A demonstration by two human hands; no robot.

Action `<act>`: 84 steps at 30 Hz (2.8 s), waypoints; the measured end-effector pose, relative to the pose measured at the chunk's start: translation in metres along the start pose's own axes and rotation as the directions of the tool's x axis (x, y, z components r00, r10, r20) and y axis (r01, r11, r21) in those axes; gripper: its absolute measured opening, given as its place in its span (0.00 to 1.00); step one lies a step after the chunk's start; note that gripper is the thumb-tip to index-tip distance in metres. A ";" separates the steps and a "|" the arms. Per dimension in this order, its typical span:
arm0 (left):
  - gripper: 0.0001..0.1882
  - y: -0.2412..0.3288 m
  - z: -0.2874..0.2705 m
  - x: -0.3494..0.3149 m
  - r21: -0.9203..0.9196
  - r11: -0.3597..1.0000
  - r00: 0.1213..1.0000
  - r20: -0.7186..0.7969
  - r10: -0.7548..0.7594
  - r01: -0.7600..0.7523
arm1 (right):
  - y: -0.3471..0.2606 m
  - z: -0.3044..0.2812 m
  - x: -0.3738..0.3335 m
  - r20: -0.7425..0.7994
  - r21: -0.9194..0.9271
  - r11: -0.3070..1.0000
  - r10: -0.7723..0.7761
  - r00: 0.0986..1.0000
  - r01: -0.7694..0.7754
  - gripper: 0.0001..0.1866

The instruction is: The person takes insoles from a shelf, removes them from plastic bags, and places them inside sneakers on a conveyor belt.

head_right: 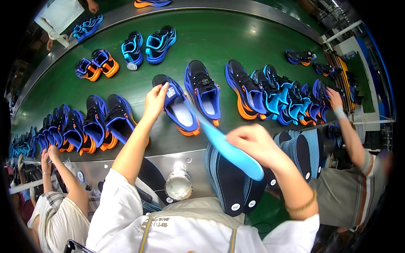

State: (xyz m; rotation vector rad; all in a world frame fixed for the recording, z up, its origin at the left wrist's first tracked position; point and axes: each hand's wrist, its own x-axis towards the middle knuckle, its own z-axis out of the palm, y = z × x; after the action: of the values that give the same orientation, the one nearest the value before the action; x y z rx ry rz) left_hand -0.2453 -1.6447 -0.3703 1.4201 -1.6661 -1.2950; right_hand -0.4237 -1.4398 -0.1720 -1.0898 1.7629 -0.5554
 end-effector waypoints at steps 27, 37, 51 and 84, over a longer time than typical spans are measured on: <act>0.18 -0.027 -0.005 -0.013 -0.207 0.978 0.990 0.141 -0.001 0.030 | 0.019 0.121 0.138 0.233 -0.810 0.516 -0.153 0.961 0.278 0.08; 0.15 -0.012 -0.010 -0.021 -0.201 0.975 0.975 0.217 -0.050 0.095 | 0.071 0.153 0.187 0.131 -0.893 0.353 -0.390 0.911 0.279 0.08; 0.13 -0.014 -0.009 -0.024 -0.326 0.944 0.974 0.226 0.019 0.058 | 0.079 0.156 0.213 0.259 -0.930 0.286 0.058 0.964 0.232 0.14; 0.11 -0.021 0.001 -0.036 0.434 0.610 0.741 0.264 0.618 -0.663 | 0.066 0.146 0.172 0.127 -0.555 0.729 -0.403 0.907 0.401 0.18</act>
State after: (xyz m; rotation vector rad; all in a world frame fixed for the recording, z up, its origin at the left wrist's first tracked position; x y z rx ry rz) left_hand -0.2291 -1.6090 -0.3850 0.8330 -2.3983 -0.5163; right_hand -0.3471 -1.5406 -0.3700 -1.9303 1.7409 -0.2707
